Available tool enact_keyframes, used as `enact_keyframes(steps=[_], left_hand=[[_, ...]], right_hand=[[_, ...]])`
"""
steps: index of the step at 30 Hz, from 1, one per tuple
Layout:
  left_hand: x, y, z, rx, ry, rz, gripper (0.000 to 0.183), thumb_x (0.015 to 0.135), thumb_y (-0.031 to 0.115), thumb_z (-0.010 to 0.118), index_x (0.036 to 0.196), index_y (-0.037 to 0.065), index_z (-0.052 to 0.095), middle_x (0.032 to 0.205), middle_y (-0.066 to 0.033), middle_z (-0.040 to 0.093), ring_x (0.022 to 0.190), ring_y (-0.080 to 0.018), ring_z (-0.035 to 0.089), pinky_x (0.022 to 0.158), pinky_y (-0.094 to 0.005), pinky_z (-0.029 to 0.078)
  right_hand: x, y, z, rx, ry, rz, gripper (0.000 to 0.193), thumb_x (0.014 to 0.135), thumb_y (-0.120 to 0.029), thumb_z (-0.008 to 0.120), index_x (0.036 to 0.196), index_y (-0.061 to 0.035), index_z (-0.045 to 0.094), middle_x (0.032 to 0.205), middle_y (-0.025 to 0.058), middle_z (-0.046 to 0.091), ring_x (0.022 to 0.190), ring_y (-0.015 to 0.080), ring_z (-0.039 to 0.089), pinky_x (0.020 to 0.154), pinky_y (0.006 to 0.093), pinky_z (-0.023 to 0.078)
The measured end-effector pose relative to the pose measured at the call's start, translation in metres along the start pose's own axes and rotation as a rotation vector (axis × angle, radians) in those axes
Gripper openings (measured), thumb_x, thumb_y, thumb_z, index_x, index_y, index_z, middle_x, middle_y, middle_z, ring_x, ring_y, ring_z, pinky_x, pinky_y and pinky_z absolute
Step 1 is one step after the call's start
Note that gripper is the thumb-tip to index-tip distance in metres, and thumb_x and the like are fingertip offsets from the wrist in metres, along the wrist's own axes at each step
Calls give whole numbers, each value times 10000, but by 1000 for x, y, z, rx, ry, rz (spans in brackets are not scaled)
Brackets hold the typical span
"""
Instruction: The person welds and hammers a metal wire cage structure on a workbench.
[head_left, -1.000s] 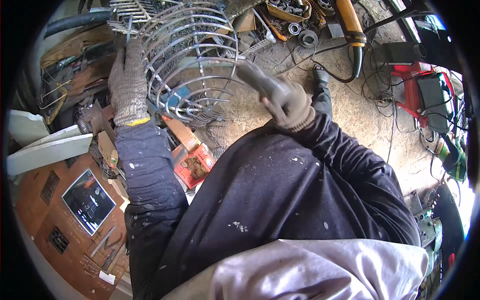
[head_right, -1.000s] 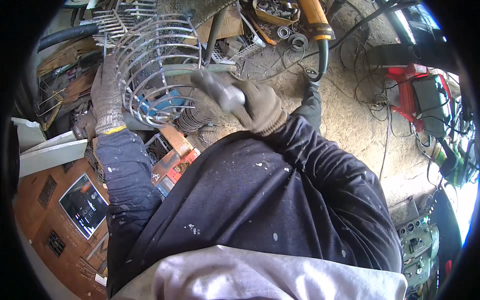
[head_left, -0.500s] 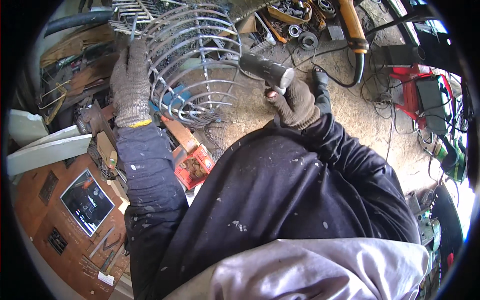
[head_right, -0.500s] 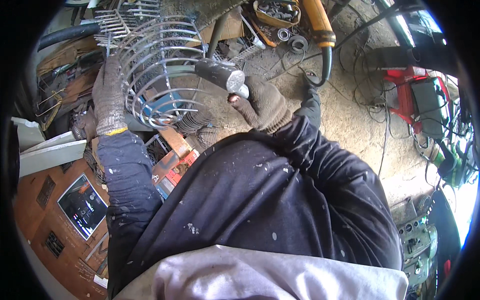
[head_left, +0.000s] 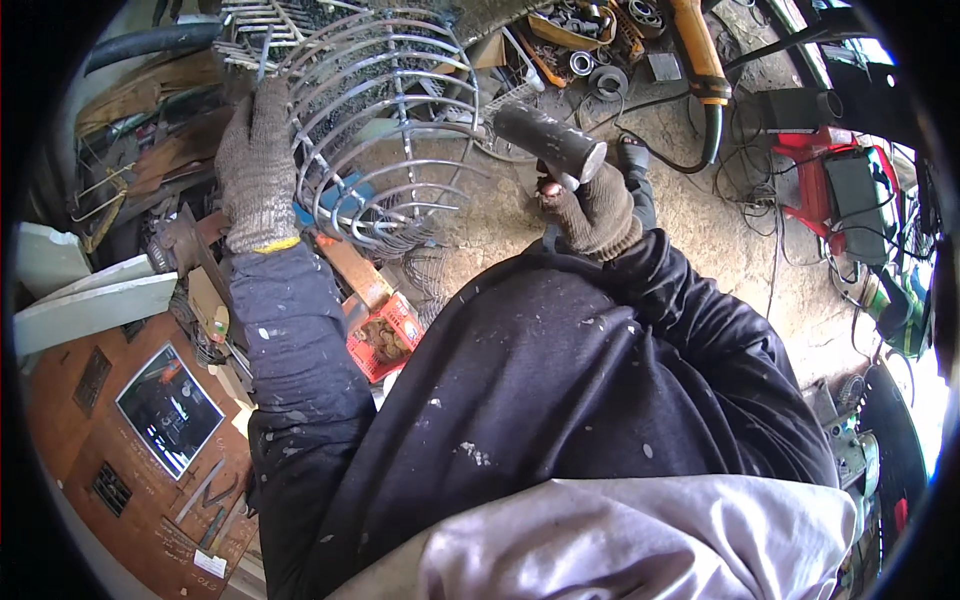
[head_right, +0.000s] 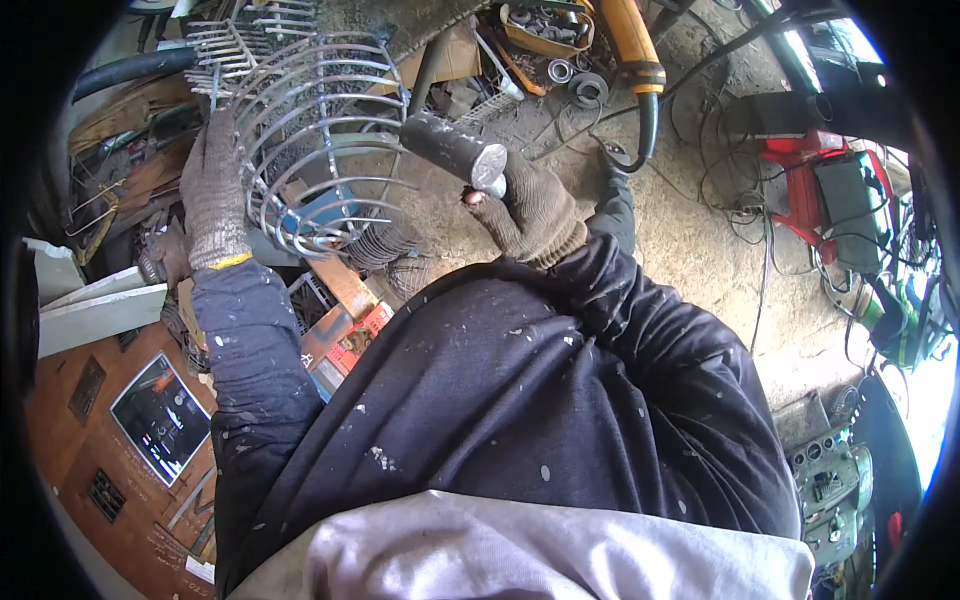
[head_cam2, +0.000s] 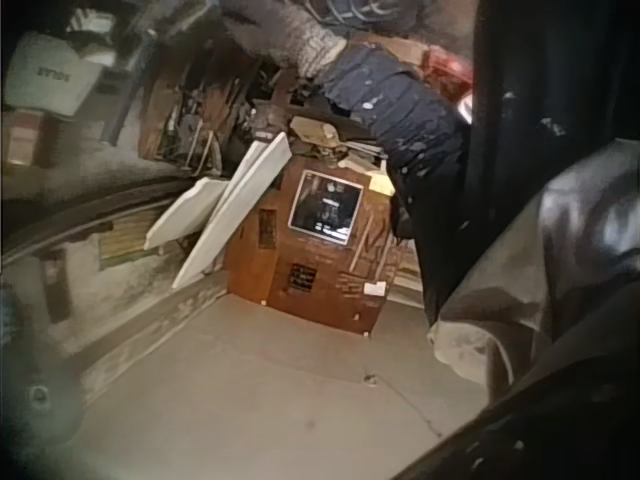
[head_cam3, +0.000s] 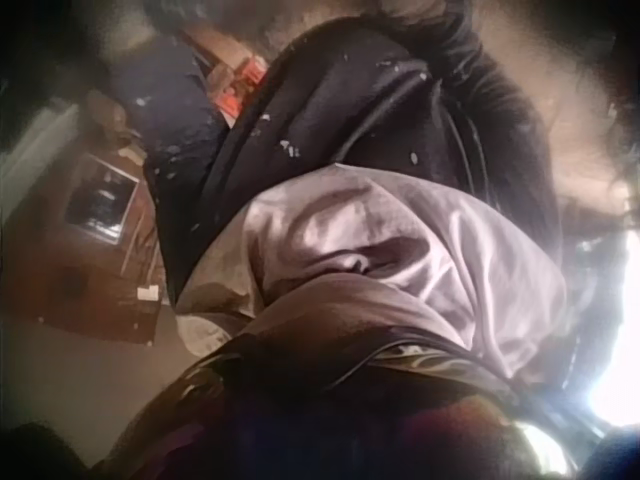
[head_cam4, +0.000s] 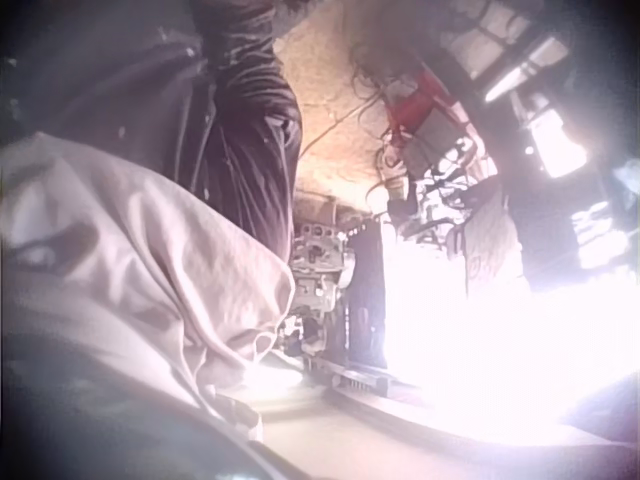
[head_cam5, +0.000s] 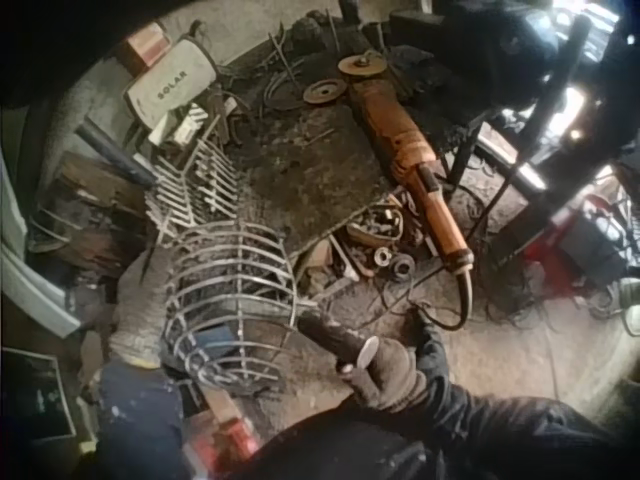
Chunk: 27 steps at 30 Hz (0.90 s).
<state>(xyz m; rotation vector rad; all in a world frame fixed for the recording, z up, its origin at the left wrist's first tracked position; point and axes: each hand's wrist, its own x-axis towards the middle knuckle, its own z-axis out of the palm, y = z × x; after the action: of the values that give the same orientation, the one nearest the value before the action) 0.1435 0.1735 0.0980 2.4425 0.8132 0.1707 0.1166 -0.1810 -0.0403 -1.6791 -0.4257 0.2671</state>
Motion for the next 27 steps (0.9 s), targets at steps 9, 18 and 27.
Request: enact_keyframes(steps=[9,18,27], left_hand=[[0,6,4,76,56,41,824,889,713,514,1270,-8,630,1203,-270,656,1137,-401,618,995,-442,445],[-7,32,2,188,63,89,859,873,751,484,1257,-2,637,1242,-284,635,1181,-448,586,1015,-480,434],[-15,12,2,182,205,131,840,866,729,501,1284,9,610,1268,-293,611,1209,-456,561,1014,-478,432]], right_hand=[[94,-71,-15,-374,232,-76,437,891,-317,620,1222,-40,557,921,249,697,802,438,695,720,518,548],[200,-100,-34,-884,-33,156,414,900,-264,621,1227,-14,578,1108,229,682,1050,392,656,873,456,542],[18,-97,-31,-415,-12,-329,366,832,-179,721,1170,-60,644,937,187,661,862,360,682,748,438,548]])
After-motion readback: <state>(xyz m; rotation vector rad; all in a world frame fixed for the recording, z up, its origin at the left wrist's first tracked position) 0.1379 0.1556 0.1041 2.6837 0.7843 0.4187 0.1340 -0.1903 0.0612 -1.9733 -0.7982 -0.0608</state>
